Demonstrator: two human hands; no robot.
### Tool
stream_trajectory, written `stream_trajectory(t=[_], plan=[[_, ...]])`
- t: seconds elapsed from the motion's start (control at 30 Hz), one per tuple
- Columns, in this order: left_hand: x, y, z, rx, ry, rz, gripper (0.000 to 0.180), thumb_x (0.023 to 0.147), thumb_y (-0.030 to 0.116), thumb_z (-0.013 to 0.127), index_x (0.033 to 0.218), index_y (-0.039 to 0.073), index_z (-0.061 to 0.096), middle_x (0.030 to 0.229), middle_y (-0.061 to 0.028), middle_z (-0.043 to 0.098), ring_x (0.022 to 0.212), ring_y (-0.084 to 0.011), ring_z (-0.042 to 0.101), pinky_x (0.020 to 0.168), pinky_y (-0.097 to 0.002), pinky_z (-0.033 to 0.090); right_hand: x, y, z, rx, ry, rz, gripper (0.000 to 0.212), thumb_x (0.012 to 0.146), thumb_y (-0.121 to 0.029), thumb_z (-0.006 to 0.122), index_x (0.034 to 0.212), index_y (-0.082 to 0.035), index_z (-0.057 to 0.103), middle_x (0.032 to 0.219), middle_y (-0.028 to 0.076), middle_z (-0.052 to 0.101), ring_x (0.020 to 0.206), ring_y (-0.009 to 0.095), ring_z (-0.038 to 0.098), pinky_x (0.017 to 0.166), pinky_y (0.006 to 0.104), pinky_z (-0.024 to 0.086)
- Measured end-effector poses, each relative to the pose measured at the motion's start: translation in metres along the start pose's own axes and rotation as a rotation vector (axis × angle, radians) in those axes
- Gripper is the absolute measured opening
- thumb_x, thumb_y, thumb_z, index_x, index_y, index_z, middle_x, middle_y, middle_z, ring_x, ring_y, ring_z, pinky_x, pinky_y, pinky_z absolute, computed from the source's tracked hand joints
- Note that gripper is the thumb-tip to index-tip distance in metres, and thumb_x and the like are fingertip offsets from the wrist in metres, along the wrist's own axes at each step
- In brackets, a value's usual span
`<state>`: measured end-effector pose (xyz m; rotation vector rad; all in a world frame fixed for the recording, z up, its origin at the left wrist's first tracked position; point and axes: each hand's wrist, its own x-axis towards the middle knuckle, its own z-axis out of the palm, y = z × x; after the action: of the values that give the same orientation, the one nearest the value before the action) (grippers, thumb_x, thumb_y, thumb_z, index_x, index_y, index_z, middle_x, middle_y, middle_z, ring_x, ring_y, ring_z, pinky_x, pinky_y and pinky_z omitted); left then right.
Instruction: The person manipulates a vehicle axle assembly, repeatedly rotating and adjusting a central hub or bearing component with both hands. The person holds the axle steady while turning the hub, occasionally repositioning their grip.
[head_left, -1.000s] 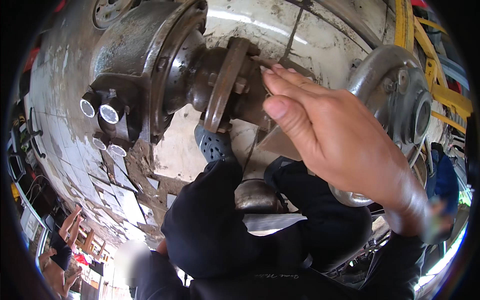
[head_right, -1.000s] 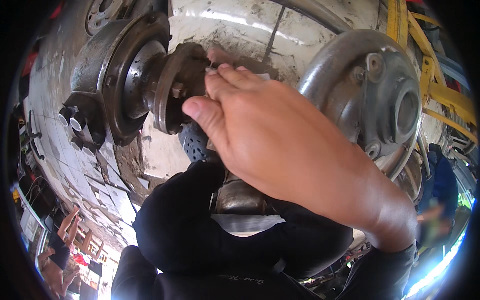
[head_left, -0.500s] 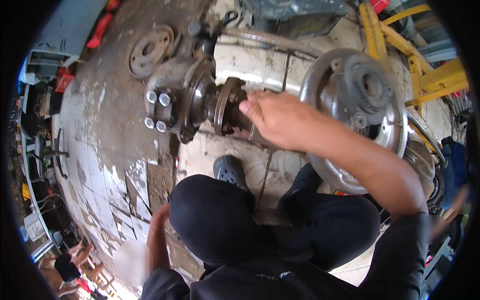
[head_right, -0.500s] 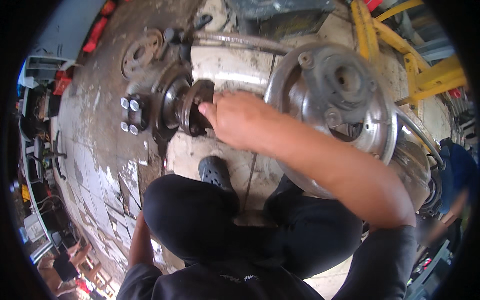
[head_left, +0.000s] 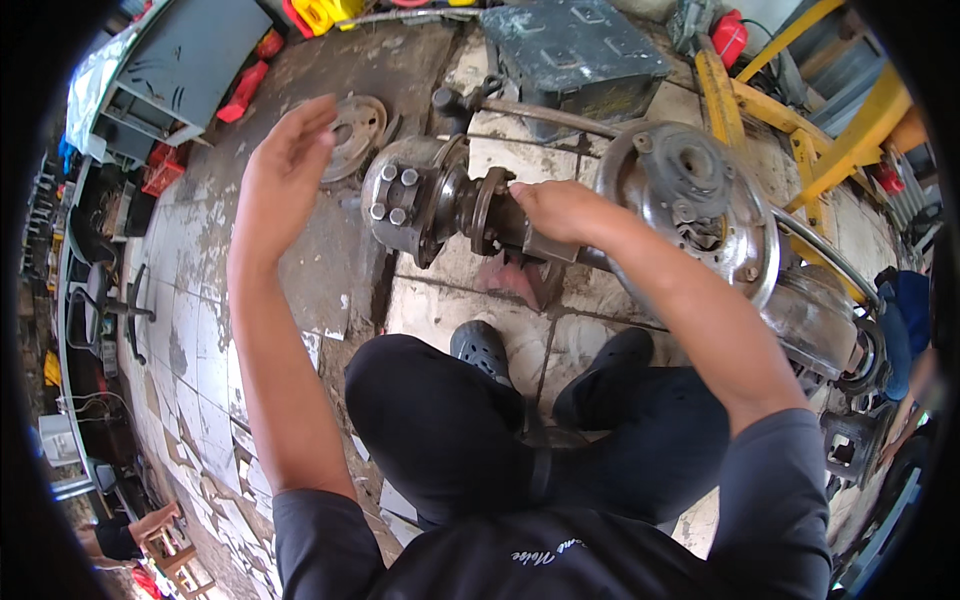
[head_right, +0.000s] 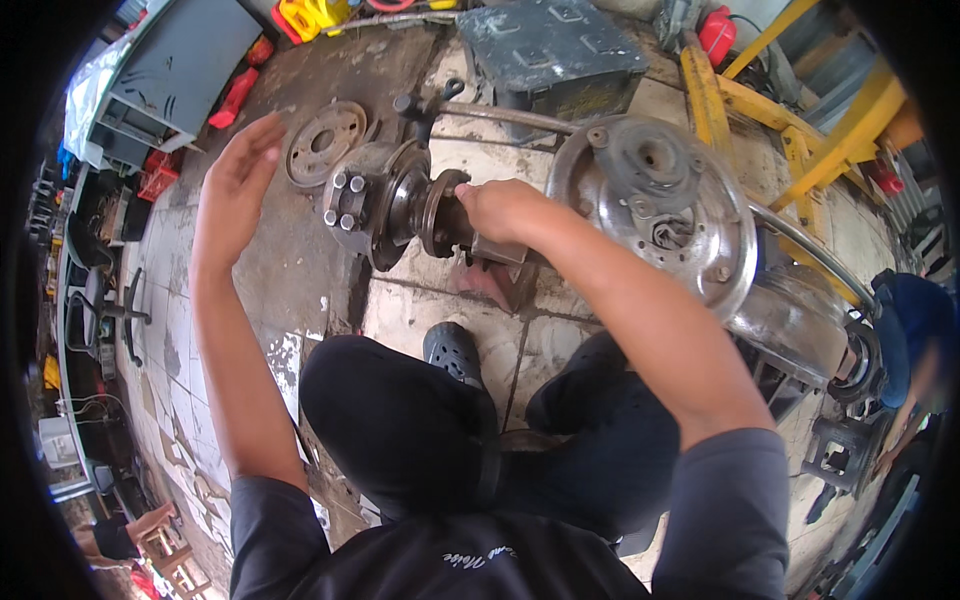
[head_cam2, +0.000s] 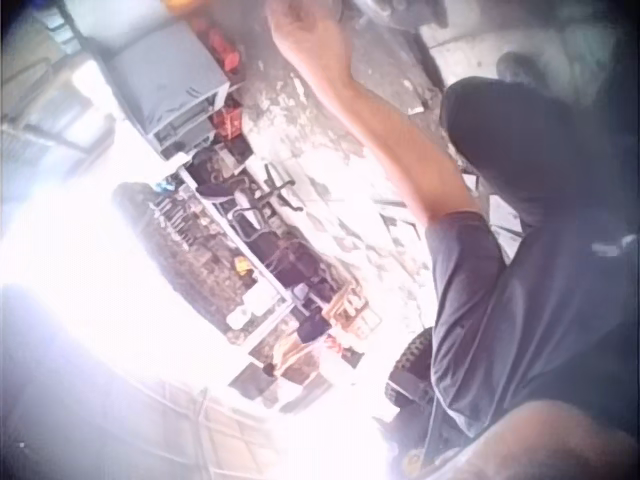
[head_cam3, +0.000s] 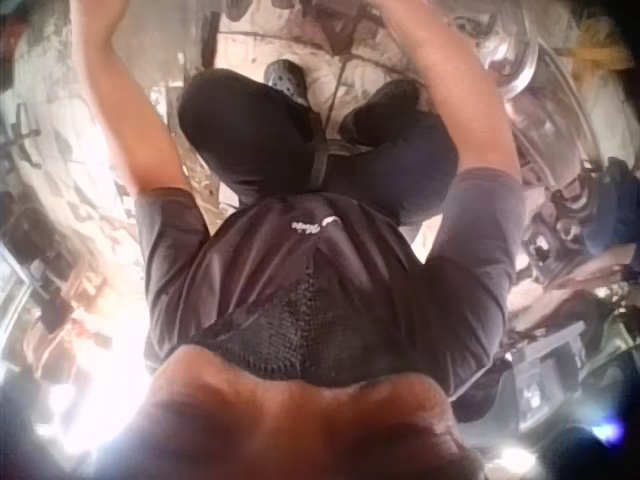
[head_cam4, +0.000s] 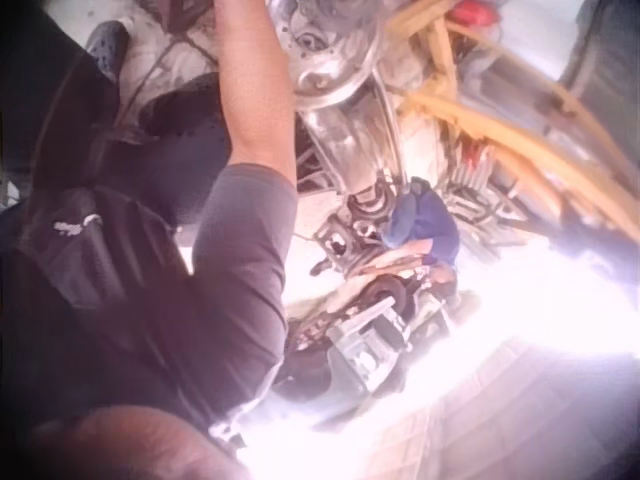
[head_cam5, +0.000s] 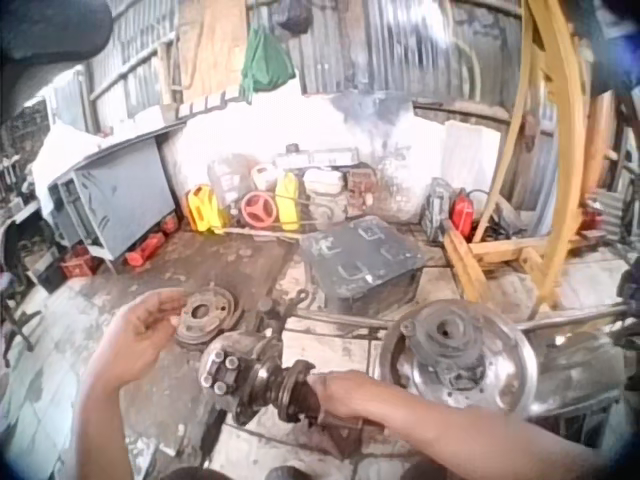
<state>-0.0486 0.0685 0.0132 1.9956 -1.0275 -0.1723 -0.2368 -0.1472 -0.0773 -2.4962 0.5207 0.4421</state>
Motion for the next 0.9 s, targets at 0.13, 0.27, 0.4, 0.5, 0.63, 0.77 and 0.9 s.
stream_trajectory(t=[0.13, 0.27, 0.4, 0.5, 0.63, 0.77, 0.9], plan=[[0.019, 0.042, 0.008, -0.011, -0.101, -0.007, 0.038, 0.097, 0.014, 0.058, 0.133, 0.001, 0.053, 0.125, -0.0113, 0.062, 0.115, -0.0157, 0.057, 0.101, -0.0294, 0.042, -0.003, 0.0, 0.004, 0.007, 0.014, -0.046, 0.066, 0.104, -0.04, 0.02, 0.108, 0.009, 0.064, 0.111, 0.03, 0.063, 0.105, 0.044, 0.061, 0.095, 0.0472, 0.045], [0.024, 0.043, 0.039, -0.007, -0.13, -0.069, 0.037, 0.096, 0.014, 0.06, 0.13, 0.001, 0.056, 0.119, -0.0098, 0.065, 0.107, -0.0143, 0.059, 0.097, -0.0284, 0.044, -0.02, -0.003, -0.009, 0.04, 0.012, -0.046, 0.063, 0.105, -0.038, 0.021, 0.112, 0.009, 0.062, 0.111, 0.029, 0.064, 0.105, 0.044, 0.061, 0.096, 0.0478, 0.045], [0.016, 0.02, 0.075, 0.009, -0.219, -0.071, 0.039, 0.095, 0.016, 0.062, 0.13, 0.0, 0.056, 0.116, -0.0099, 0.067, 0.105, -0.0158, 0.061, 0.095, -0.0301, 0.046, -0.007, -0.003, 0.0, 0.091, -0.007, 0.05, 0.067, 0.104, -0.043, 0.022, 0.112, 0.009, 0.063, 0.114, 0.03, 0.062, 0.11, 0.045, 0.058, 0.099, 0.0477, 0.043], [0.014, 0.008, 0.072, 0.173, -0.259, -0.14, 0.042, 0.093, 0.018, 0.062, 0.129, -0.001, 0.056, 0.12, -0.0135, 0.065, 0.111, -0.0225, 0.062, 0.098, -0.0336, 0.045, -0.014, -0.002, -0.008, 0.138, -0.031, 0.047, 0.072, 0.103, -0.047, 0.02, 0.108, 0.009, 0.065, 0.113, 0.031, 0.062, 0.11, 0.044, 0.058, 0.098, 0.0472, 0.043], [0.027, -0.01, 0.077, 0.208, -0.124, -0.108, 0.042, 0.09, 0.024, 0.062, 0.126, 0.002, 0.06, 0.125, -0.0192, 0.062, 0.118, -0.0323, 0.059, 0.099, -0.0381, 0.044, -0.002, 0.0, -0.005, 0.105, -0.035, 0.092, 0.074, 0.103, -0.048, 0.019, 0.108, 0.009, 0.065, 0.113, 0.032, 0.061, 0.111, 0.044, 0.057, 0.1, 0.0467, 0.042], [0.028, -0.023, 0.068, 0.095, -0.083, -0.252, 0.047, 0.091, 0.027, 0.062, 0.13, 0.002, 0.056, 0.128, -0.0207, 0.06, 0.12, -0.0324, 0.057, 0.101, -0.0383, 0.043, -0.007, 0.002, -0.015, 0.074, -0.067, 0.044, 0.076, 0.103, -0.051, 0.02, 0.104, 0.01, 0.066, 0.108, 0.032, 0.063, 0.107, 0.044, 0.059, 0.097, 0.0477, 0.044], [0.022, -0.024, 0.068, 0.216, -0.183, -0.27, 0.056, 0.094, 0.032, 0.062, 0.138, 0.0, 0.047, 0.129, -0.0221, 0.059, 0.122, -0.0304, 0.056, 0.102, -0.0382, 0.042, -0.012, 0.006, -0.05, 0.193, -0.067, 0.086, 0.078, 0.101, -0.054, 0.024, 0.099, 0.013, 0.063, 0.102, 0.034, 0.063, 0.103, 0.047, 0.06, 0.094, 0.0481, 0.046]])
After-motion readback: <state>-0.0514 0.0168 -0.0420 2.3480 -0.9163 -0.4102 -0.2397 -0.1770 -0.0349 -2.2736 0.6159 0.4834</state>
